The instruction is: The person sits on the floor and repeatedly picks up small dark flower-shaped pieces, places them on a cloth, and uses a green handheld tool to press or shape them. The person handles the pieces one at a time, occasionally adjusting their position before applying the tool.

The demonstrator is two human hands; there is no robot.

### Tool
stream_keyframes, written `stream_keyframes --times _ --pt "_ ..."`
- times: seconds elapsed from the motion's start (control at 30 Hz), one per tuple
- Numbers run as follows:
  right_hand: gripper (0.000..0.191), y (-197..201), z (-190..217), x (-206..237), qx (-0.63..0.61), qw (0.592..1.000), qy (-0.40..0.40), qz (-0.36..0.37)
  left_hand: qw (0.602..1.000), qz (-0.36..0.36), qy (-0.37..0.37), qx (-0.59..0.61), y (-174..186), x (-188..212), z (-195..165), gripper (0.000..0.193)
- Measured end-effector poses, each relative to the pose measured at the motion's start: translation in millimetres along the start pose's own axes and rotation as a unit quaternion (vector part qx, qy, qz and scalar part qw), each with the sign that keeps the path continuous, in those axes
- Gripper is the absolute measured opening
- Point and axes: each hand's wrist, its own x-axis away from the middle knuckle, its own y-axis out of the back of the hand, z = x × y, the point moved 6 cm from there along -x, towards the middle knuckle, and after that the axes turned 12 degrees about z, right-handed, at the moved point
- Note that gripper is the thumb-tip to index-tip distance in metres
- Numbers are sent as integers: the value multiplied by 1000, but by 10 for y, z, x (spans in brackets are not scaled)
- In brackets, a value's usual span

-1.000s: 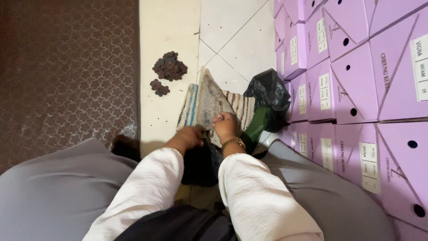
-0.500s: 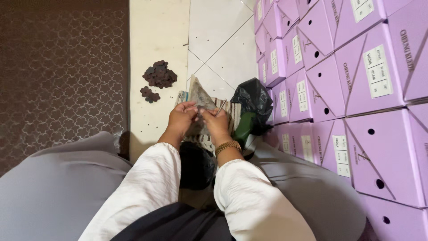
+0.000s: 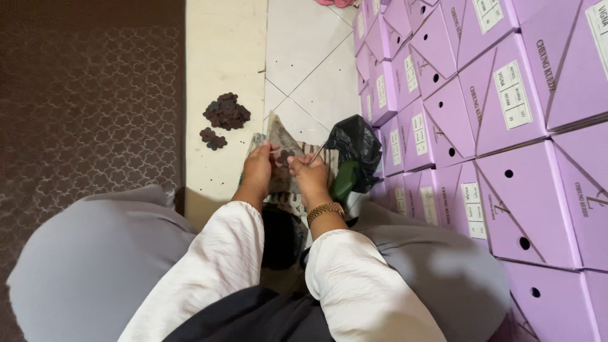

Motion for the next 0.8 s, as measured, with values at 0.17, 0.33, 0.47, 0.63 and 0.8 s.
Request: stream_keyframes --times 0.17,0.33,0.47,0.63,0.8 --pt "36 -71 59 16 -27 1000 2 6 999 9 41 -27 -14 150 -16 34" --pt "37 19 -39 68 8 999 -30 -12 991 -7 -10 -132 -33 240 56 33" --pt "32 69 -105 37 -1 999 -22 -30 997 69 39 -19 -63 166 229 30" --pt "28 119 -250 -14 -33 996 -77 -43 996 60 68 -23 -4 21 347 26" --pt "26 108 -370 -10 -96 988 -115 -20 992 66 108 13 81 -33 440 22"
